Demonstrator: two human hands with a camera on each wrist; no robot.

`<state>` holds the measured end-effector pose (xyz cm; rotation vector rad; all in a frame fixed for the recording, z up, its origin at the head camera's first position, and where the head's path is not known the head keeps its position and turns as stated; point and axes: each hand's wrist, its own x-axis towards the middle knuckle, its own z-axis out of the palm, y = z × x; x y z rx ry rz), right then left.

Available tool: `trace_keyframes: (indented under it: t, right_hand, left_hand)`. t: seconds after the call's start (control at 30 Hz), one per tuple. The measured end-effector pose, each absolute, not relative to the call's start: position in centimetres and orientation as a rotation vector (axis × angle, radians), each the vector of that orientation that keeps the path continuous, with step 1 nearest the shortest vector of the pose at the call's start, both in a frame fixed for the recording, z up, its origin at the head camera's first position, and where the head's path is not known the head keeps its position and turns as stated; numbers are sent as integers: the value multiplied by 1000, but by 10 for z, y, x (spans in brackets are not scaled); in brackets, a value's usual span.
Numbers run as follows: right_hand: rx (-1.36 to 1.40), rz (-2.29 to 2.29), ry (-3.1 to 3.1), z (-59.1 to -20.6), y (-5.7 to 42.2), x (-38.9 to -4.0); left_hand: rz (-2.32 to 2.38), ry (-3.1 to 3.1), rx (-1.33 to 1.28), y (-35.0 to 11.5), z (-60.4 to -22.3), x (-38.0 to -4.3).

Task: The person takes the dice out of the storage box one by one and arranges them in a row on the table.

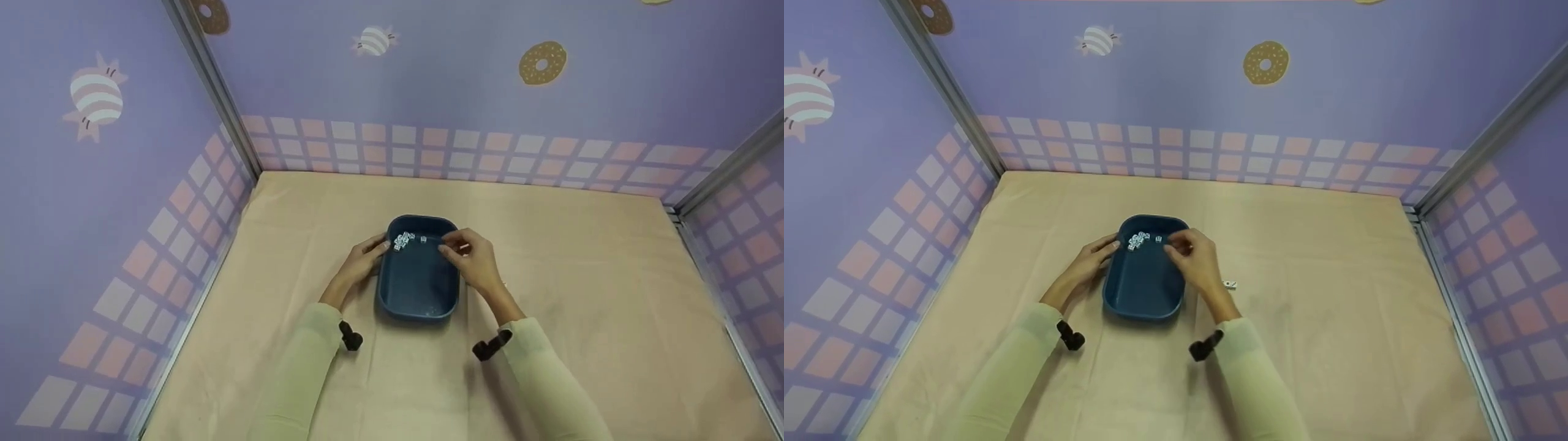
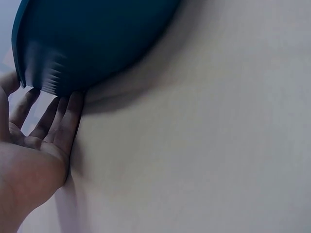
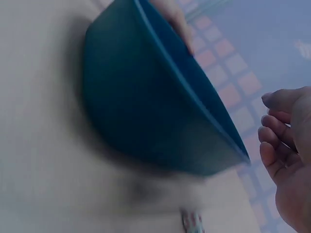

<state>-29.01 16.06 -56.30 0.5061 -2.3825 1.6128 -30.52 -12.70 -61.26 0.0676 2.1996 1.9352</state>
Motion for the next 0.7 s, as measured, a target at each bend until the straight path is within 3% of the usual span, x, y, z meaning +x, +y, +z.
trace_keyframes:
  t: [0.37, 0.7]
  right_hand:
    - [459, 1661, -2369, -564, 84, -308]
    - [405, 1555, -2486, -589, 64, -317]
  left_hand:
    - [2017, 2094, 39, -129, -610, -304]
    - [2010, 2102, 60, -127, -611, -304]
